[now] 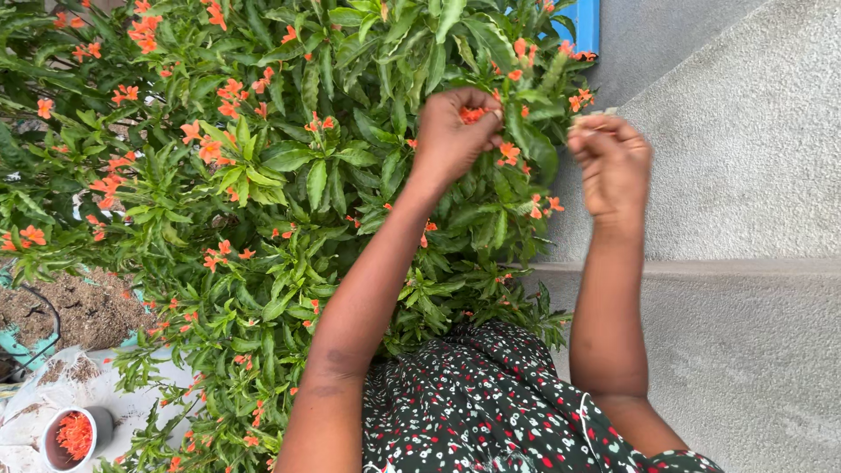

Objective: The person picks small orange flowers from a large green bush by hand and places them into a metal bowl.

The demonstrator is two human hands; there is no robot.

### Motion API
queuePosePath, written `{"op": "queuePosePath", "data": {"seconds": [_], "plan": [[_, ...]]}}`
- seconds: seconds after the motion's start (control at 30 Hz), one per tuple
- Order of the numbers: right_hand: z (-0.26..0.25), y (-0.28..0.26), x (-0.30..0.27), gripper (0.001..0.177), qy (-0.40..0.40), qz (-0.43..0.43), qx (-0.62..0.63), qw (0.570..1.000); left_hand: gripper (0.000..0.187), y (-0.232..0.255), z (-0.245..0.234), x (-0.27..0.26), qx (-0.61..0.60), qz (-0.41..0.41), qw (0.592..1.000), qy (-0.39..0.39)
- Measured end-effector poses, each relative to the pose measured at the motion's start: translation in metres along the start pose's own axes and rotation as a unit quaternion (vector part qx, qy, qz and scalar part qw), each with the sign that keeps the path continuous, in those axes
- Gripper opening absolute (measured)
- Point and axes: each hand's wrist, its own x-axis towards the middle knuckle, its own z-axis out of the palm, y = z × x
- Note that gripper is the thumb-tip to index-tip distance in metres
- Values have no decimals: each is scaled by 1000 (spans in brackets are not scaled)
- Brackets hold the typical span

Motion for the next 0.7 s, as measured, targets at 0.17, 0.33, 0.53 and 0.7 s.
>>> {"op": "queuePosePath", "data": {"seconds": [0.17, 0.33, 0.53, 0.7], "plan": [[-56, 7, 36, 18, 95, -19, -21, 995, 11, 5, -3, 4, -28, 24, 999, 23], [-94, 51, 38, 15, 88, 33, -40, 995, 11, 17, -10, 6, -28, 25, 998, 41], [-118, 87, 2, 11, 113, 111, -80, 984, 9, 58, -7, -9, -64, 46, 997, 6], [-128, 102, -36, 11, 147, 124, -80, 978, 10, 64, 35, -59, -87, -69, 940, -323]]}}
